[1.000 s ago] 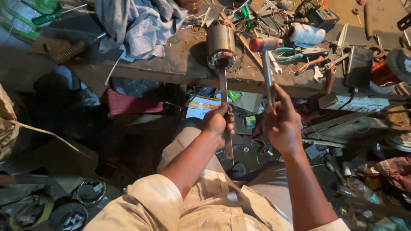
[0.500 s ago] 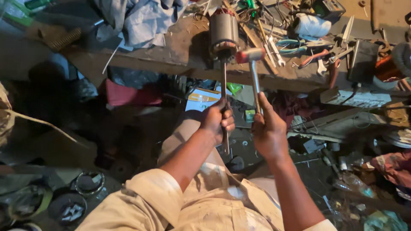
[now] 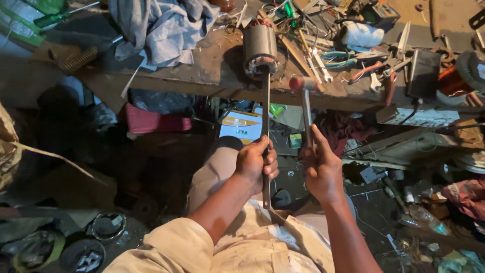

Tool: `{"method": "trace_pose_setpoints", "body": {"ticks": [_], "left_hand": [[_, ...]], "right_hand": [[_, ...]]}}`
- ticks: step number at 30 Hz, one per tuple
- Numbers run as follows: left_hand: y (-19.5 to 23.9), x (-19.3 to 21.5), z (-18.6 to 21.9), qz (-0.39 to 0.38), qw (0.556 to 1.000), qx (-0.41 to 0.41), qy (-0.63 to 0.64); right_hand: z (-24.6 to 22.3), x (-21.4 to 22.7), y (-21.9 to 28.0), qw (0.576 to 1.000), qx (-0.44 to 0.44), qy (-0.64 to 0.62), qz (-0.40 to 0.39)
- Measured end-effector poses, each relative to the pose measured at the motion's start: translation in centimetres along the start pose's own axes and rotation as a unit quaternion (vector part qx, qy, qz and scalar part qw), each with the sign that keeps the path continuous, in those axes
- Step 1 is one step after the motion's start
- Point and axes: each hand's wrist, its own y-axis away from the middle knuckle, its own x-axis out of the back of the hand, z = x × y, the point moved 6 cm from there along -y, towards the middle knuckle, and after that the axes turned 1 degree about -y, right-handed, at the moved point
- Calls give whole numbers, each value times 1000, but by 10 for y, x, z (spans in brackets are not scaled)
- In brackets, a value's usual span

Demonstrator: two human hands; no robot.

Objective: The person holds a cylindrical motor rotor and repeatedly taps its end with a hammer while inserting a metal bar into the rotor's center. The person rotates the rotor and continues hammering the bar to adjust or seat internal components.

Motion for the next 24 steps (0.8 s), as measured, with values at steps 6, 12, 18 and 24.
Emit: {"method": "trace_pose_setpoints", "body": {"ticks": [6,12,18,24], "left_hand": [[-22,1,17,4,1000,-27,-10],[-47,7,23,16,1000,-18,8],[-65,8,32,-20,998,-26,45],[-43,16,12,9,999,-1,42]], "right_hand": [[13,1,9,1000,-14,-27,3],[-7,-1,3,1000,4,-10,4],[-31,-4,-18,999,20,6,41],[-47,-12,-29,993,99,15,58]]}}
